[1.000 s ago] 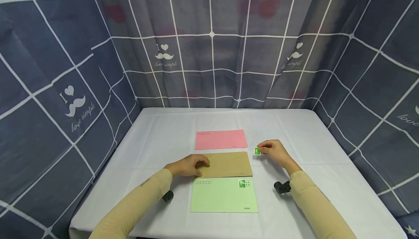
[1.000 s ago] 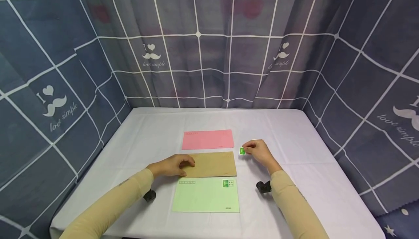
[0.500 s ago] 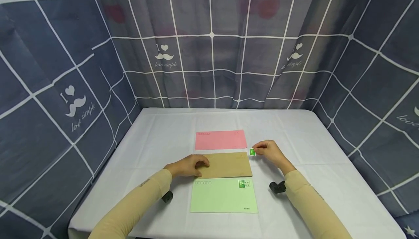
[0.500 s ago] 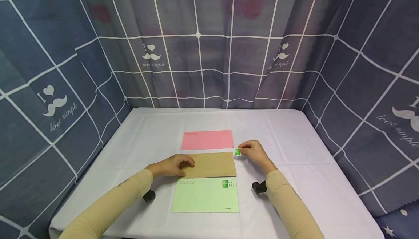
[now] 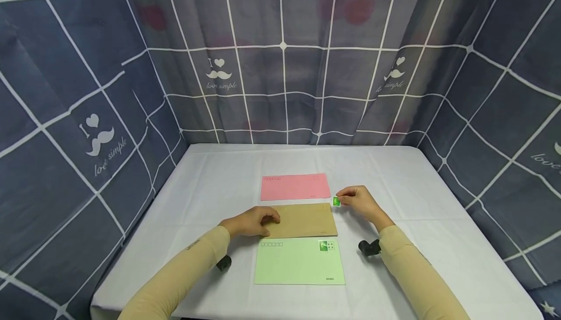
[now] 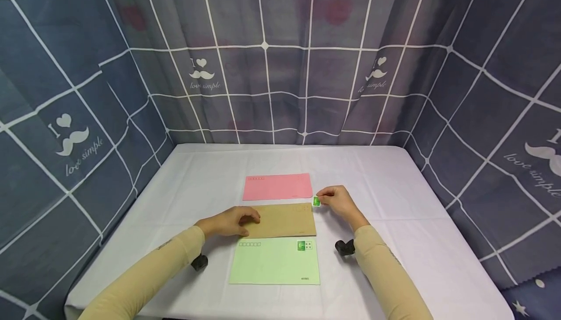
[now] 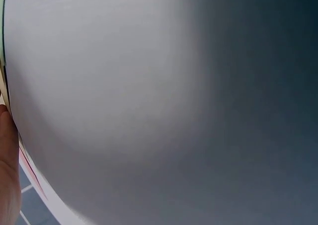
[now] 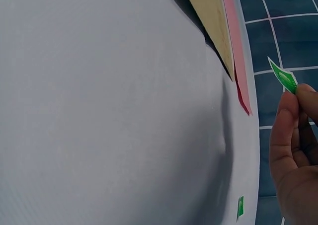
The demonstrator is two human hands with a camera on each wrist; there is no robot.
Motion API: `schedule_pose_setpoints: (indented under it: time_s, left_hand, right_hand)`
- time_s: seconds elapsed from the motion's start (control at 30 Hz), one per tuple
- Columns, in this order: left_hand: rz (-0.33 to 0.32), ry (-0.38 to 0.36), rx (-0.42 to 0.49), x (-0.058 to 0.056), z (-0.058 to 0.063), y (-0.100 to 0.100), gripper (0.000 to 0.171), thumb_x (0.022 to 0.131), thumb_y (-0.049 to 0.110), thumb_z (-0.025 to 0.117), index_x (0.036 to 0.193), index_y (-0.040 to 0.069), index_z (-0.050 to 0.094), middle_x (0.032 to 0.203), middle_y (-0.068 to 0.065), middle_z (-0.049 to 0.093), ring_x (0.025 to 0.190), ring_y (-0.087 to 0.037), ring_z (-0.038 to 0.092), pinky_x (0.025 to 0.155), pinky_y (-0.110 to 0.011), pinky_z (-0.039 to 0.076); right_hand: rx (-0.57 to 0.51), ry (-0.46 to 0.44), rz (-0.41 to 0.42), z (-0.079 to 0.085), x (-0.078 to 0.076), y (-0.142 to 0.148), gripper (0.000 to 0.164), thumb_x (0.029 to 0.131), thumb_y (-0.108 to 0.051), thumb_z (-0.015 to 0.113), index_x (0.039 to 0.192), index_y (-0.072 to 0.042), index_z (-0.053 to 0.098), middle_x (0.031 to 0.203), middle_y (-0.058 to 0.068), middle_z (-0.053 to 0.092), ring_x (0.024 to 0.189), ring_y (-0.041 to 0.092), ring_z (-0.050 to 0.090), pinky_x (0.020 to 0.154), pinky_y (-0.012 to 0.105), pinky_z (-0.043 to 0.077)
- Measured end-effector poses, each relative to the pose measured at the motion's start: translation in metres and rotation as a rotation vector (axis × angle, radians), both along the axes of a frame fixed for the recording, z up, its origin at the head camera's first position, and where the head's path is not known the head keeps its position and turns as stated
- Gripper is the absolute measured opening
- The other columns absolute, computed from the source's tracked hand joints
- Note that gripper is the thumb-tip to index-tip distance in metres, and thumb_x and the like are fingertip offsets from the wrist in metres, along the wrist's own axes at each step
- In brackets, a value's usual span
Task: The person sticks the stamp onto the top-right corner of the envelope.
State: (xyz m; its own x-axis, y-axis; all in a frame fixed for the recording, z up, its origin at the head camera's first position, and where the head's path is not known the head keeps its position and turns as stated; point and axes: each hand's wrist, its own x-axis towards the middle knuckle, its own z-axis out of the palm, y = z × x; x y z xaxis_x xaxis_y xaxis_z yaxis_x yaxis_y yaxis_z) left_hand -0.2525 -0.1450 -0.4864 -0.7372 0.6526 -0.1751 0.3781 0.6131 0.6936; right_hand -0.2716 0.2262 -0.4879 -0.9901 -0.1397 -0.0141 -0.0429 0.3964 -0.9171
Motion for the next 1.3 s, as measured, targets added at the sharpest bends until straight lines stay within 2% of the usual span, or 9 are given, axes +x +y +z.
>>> schedule_pose_setpoints:
  time_s: [0.43,0.73,1.03,1.3]
  left_hand:
    - [-0.011,0.012,0.001,-0.001,-0.001,-0.003,0.037,0.084,0.001,0.078,0.117,0.014,0.066,0.132,0.000,0.061,0.131,-0.020,0.053,0.112,-0.040,0.044]
    - [-0.012,0.005,-0.001,0.000,0.001,-0.003,0.039,0.084,0.002,0.078,0.118,0.014,0.065,0.127,0.002,0.063,0.130,-0.020,0.054,0.111,-0.040,0.044]
    - [-0.001,0.010,-0.018,-0.002,0.003,-0.002,0.038,0.084,0.003,0.078,0.117,0.016,0.066,0.130,0.002,0.062,0.130,-0.020,0.053,0.112,-0.040,0.044]
    - [-0.004,-0.017,-0.014,-0.001,0.001,0.000,0.038,0.085,0.003,0.077,0.119,0.016,0.065,0.131,0.002,0.062,0.133,-0.021,0.051,0.113,-0.040,0.043]
  right_hand:
    - [0.011,0.012,0.040,0.001,-0.007,-0.009,0.020,0.095,-0.004,0.065,0.110,0.008,0.071,0.098,0.013,0.073,0.081,0.009,0.063,0.079,0.032,0.057]
    - [0.007,0.001,0.062,0.000,-0.009,-0.014,0.019,0.095,-0.003,0.064,0.110,0.007,0.071,0.100,0.015,0.073,0.082,0.011,0.063,0.078,0.031,0.058]
    - [0.016,0.002,0.061,0.008,-0.010,-0.021,0.017,0.095,-0.004,0.065,0.109,0.004,0.073,0.100,0.012,0.073,0.081,0.013,0.063,0.078,0.034,0.058]
    - [0.000,-0.014,0.093,0.004,-0.008,-0.023,0.017,0.096,-0.001,0.063,0.108,0.006,0.072,0.099,0.013,0.073,0.082,0.014,0.064,0.080,0.036,0.059]
